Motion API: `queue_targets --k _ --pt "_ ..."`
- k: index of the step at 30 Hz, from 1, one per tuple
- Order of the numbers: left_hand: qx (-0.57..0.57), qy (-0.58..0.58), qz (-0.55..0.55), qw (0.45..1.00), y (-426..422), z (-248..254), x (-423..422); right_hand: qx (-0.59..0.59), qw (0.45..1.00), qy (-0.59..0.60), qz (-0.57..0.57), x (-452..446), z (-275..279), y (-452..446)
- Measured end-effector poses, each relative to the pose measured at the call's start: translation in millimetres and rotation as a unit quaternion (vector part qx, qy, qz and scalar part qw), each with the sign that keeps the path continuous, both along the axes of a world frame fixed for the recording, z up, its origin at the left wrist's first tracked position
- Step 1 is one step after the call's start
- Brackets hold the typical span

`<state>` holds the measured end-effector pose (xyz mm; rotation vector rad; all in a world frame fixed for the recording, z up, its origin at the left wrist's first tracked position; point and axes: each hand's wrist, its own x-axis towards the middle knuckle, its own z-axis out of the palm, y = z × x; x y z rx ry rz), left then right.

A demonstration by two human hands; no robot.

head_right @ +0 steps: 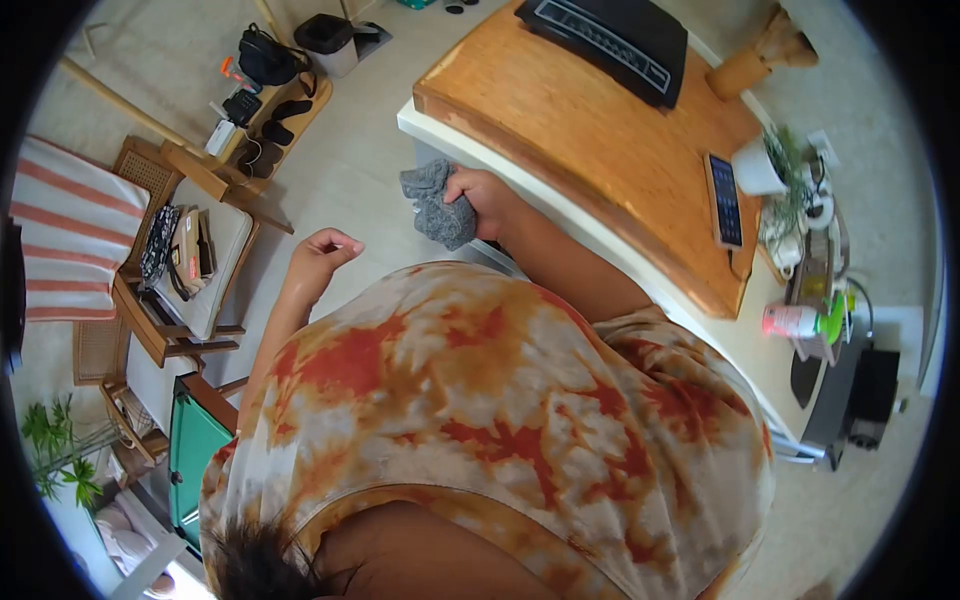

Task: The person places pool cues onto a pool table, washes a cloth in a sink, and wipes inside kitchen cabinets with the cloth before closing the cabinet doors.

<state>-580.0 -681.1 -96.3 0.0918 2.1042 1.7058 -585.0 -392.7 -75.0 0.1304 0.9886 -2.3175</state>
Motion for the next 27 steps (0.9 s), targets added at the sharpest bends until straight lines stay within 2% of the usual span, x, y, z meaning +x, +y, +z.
queue_targets --k 3,5,8,12,14,17,18,22,25,26,27 --pt "0.004 0.01 -0.004 1.0 18 -2 -27 0.038 0.999 0.019 -0.017 -28 58 16" --pt "-0.02 -0.003 0.002 1.0 27 -8 -43 -0.004 0.997 0.069 -0.043 -51 86 31" --pt "0.009 0.022 0.037 0.999 32 -3 -62 -0.011 0.997 0.062 -0.047 -87 113 43" --pt "-0.035 0.003 0.079 0.996 -2 -6 -83 -0.032 0.997 0.04 -0.06 -144 105 40" --pt "-0.052 -0.065 0.106 0.991 -35 -16 -99 -0.032 0.997 0.027 -0.062 -171 99 30" --pt "-0.022 -0.094 0.13 0.987 -89 -32 -143 -0.029 0.996 0.019 -0.087 -210 92 14" --pt "-0.044 -0.031 0.132 0.99 -106 -39 -164 -0.011 0.996 0.016 -0.092 -225 91 10" --pt "-0.08 -0.007 0.091 0.993 -164 -74 -278 0.049 0.987 0.005 -0.156 -277 95 -11" --pt "-0.071 -0.074 0.021 0.994 -162 -24 -354 0.066 0.978 -0.033 -0.197 -287 109 -17" --pt "-0.012 -0.035 -0.007 0.999 -162 -37 -380 0.076 0.966 -0.018 -0.248 -287 116 -23" --pt "-0.019 -0.028 -0.031 0.999 -160 -32 -406 0.085 0.949 -0.006 -0.304 -285 119 -25"
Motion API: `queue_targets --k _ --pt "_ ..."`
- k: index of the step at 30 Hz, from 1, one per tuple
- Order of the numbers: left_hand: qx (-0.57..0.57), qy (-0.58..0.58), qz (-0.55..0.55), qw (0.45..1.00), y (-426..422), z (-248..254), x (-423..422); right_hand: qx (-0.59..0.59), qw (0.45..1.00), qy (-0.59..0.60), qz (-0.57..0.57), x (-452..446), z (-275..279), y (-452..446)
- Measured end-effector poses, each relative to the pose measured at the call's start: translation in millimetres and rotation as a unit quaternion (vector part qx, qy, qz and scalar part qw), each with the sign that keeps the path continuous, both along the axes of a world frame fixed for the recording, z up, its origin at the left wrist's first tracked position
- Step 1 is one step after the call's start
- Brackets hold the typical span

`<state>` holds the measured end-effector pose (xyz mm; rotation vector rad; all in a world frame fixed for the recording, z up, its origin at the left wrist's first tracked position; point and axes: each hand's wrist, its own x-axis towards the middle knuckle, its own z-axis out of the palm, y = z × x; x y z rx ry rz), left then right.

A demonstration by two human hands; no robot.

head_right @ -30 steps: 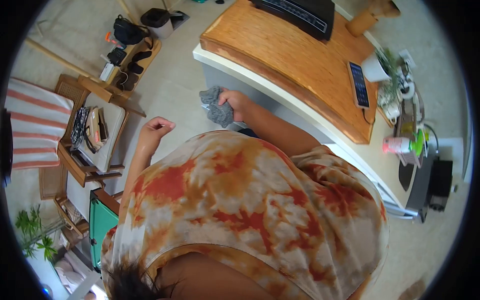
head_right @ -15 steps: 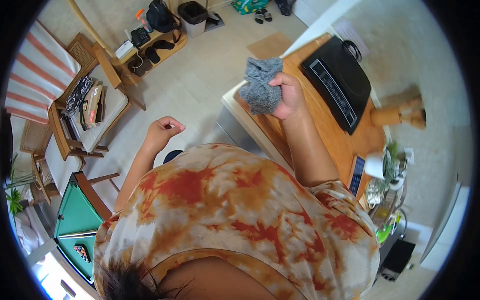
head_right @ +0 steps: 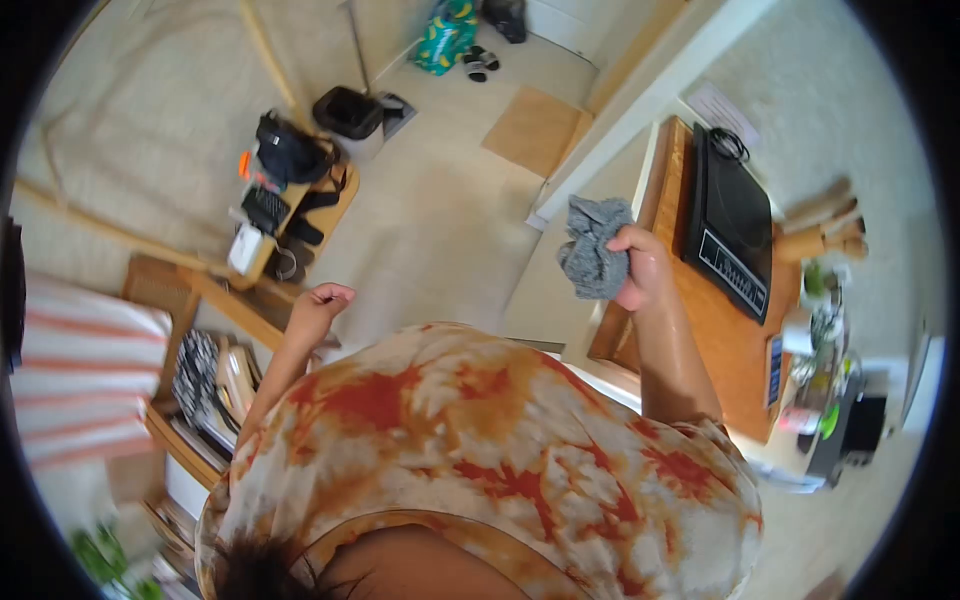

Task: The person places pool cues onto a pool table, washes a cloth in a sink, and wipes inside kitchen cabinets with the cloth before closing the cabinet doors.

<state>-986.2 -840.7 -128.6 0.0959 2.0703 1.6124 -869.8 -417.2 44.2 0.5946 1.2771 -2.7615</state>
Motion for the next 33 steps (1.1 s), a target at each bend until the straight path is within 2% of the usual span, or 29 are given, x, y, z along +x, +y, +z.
queue_targets --k 4,6,8,10,12,16,17,19,25,27,31,33 --pt "-0.012 -0.018 -0.127 0.992 48 8 -96 0.03 0.991 -0.01 -0.126 19 1 14" --pt "0.0 0.004 -0.156 0.988 82 5 -140 0.02 0.981 -0.011 -0.192 21 4 9" --pt "0.026 0.012 -0.192 0.981 127 12 -177 0.072 0.968 -0.039 -0.237 9 3 18" --pt "0.045 0.021 -0.219 0.975 165 16 -225 0.063 0.963 -0.034 -0.258 -24 8 34" --pt "0.057 0.025 -0.229 0.971 200 10 -272 0.124 0.961 -0.079 -0.233 -60 5 68" --pt "0.032 -0.017 -0.205 0.978 236 3 -362 0.142 0.96 -0.116 -0.213 -159 11 134" --pt "0.042 -0.039 -0.185 0.981 244 2 -384 0.101 0.972 -0.086 -0.192 -188 6 156" --pt "0.053 -0.065 -0.158 0.984 257 4 -423 0.097 0.98 -0.08 -0.156 -254 3 194" --pt "0.127 -0.087 -0.047 0.987 289 -4 -551 0.154 0.987 -0.041 -0.027 -490 -32 239" --pt "0.111 -0.091 -0.037 0.989 307 0 -604 0.136 0.99 -0.027 0.027 -554 -45 245" --pt "0.062 -0.075 -0.082 0.992 361 -6 -738 0.071 0.995 -0.064 -0.035 -629 -73 279" --pt "0.038 -0.072 -0.113 0.99 402 -1 -797 -0.026 0.976 -0.147 -0.157 -637 -84 306"
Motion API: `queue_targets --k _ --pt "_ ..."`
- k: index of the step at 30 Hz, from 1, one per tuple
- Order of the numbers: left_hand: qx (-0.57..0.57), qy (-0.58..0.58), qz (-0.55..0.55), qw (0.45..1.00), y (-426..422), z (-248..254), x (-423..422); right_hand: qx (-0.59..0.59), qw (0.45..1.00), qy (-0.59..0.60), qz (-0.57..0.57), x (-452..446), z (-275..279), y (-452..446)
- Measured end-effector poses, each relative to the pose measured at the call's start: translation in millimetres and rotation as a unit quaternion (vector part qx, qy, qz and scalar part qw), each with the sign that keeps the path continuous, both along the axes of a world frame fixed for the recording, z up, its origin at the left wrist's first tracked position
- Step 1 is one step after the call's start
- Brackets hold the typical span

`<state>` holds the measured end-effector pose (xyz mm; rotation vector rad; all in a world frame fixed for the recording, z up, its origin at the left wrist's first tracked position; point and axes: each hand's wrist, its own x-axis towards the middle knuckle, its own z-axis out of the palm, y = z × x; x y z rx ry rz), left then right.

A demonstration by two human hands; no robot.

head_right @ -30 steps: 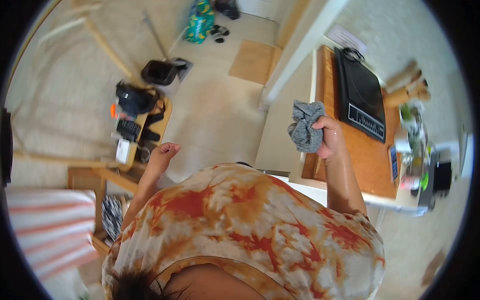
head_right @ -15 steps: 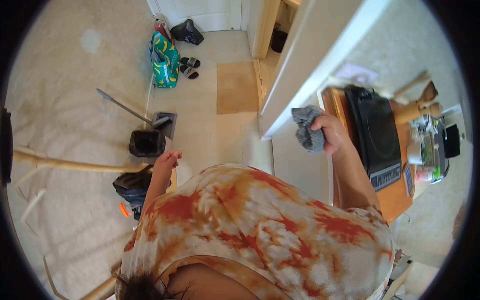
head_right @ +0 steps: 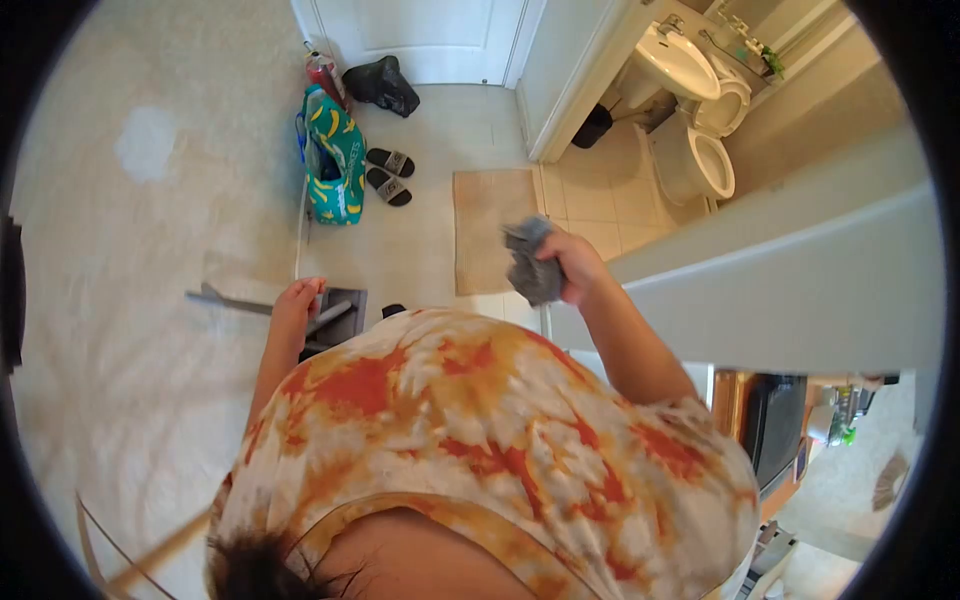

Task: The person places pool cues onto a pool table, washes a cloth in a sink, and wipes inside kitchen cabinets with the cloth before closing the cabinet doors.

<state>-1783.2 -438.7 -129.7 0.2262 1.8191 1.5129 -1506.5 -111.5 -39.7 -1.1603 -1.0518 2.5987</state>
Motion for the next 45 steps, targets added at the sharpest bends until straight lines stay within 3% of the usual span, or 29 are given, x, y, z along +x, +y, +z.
queue_targets --k 1,6,10,14,16,19,21,24,26,28,30,32,34,36,37,39,43,45 --pt "0.001 -0.002 -0.004 1.0 29 5 -30 -0.014 0.999 0.012 -0.044 1 -1 15" --pt "-0.038 0.08 -0.23 0.969 169 9 -141 -0.022 0.974 0.037 -0.222 20 -21 64" --pt "-0.011 0.051 -0.269 0.962 290 -6 -209 0.006 0.942 0.043 -0.334 6 -42 115" --pt "-0.002 -0.004 -0.254 0.967 362 -12 -246 0.047 0.933 0.01 -0.356 -40 -60 244" --pt "-0.015 -0.025 -0.251 0.968 392 -6 -273 0.053 0.928 0.048 -0.366 -91 -30 308" --pt "-0.038 0.001 -0.238 0.97 416 -7 -321 0.22 0.914 -0.018 -0.34 -162 28 413" --pt "-0.039 0.008 -0.164 0.986 427 -12 -361 0.36 0.86 -0.031 -0.36 -200 71 471" --pt "-0.045 -0.031 -0.107 0.993 453 -24 -431 0.56 0.775 -0.057 -0.288 -245 139 551" --pt "-0.06 -0.034 -0.084 0.994 479 -42 -489 0.671 0.672 -0.146 -0.279 -270 169 587" --pt "-0.05 -0.022 -0.089 0.995 521 -72 -551 0.66 0.658 -0.251 -0.263 -256 187 620" --pt "-0.06 0.01 -0.076 0.995 573 -111 -615 0.689 0.562 -0.384 -0.25 -268 197 631" --pt "-0.033 0.045 -0.089 0.995 634 -174 -684 0.629 0.627 -0.386 -0.248 -218 190 676" --pt "-0.015 0.065 -0.107 0.992 681 -213 -736 0.593 0.635 -0.404 -0.285 -205 184 673" --pt "-0.072 -0.011 0.001 0.997 745 -236 -774 0.564 0.695 -0.381 -0.231 -173 202 682" --pt "-0.078 -0.019 -0.006 0.997 768 -261 -795 0.56 0.694 -0.391 -0.229 -191 207 681" --pt "-0.095 0.145 -0.045 0.984 799 -318 -831 0.448 0.75 -0.362 -0.326 -227 213 681" --pt "-0.169 0.141 -0.086 0.972 845 -379 -847 0.425 0.715 -0.399 -0.386 -241 221 680" --pt "-0.232 0.185 -0.115 0.948 860 -401 -851 0.347 0.848 -0.326 -0.232 -208 241 677"
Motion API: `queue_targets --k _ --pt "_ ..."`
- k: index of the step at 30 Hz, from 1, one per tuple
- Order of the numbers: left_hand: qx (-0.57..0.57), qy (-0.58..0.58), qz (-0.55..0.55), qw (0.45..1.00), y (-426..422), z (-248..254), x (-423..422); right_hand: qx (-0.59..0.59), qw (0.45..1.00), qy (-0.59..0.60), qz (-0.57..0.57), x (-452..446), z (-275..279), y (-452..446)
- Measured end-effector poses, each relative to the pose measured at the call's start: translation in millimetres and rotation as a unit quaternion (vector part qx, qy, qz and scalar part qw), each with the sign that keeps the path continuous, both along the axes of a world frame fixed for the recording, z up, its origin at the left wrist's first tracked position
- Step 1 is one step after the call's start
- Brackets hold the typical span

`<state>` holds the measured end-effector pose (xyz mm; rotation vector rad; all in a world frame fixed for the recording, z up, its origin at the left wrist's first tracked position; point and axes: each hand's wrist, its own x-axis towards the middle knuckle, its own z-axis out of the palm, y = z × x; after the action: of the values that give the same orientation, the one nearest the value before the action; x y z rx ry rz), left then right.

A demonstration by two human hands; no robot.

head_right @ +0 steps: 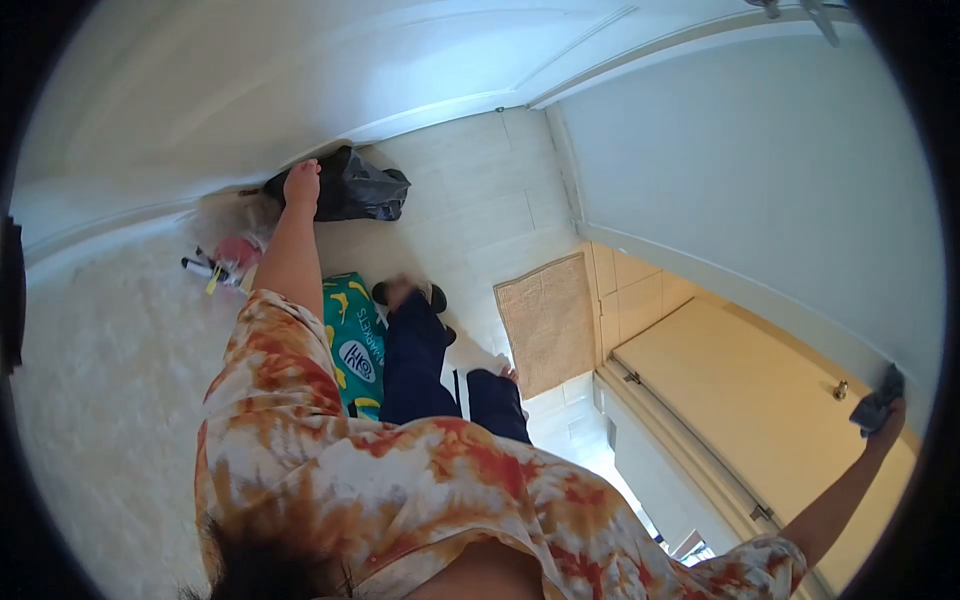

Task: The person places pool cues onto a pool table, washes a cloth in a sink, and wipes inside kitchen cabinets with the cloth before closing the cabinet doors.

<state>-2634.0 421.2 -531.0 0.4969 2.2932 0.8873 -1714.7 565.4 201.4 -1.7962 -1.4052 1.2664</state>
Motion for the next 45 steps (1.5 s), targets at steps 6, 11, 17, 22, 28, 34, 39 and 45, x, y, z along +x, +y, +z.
queue_targets --k 6,11,17,22,28,34,39,45 --pt "-0.21 0.061 -0.165 0.962 21 -75 -15 0.186 0.879 -0.017 -0.439 -125 -43 -6" --pt "-0.21 -0.039 -0.165 0.963 8 -124 -14 0.153 0.887 0.001 -0.435 -142 -42 -6" --pt "-0.263 0.134 -0.336 0.894 0 -99 -13 0.111 0.974 -0.116 -0.157 -53 -4 -13" --pt "-0.312 0.124 -0.269 0.903 2 -74 -5 0.06 0.991 -0.07 -0.093 -17 -7 -14" --pt "-0.263 0.129 -0.318 0.902 -29 -78 -17 -0.078 0.993 0.069 0.061 -48 -20 -10" --pt "-0.332 0.096 -0.347 0.872 -85 -8 8 0.089 0.993 -0.038 -0.065 -10 -16 -11" --pt "-0.31 0.037 -0.496 0.81 -128 59 80 0.188 0.966 -0.043 -0.173 -17 -40 -4" --pt "-0.152 -0.003 -0.57 0.808 -148 145 199 0.153 0.976 -0.002 -0.153 -102 -170 -50"
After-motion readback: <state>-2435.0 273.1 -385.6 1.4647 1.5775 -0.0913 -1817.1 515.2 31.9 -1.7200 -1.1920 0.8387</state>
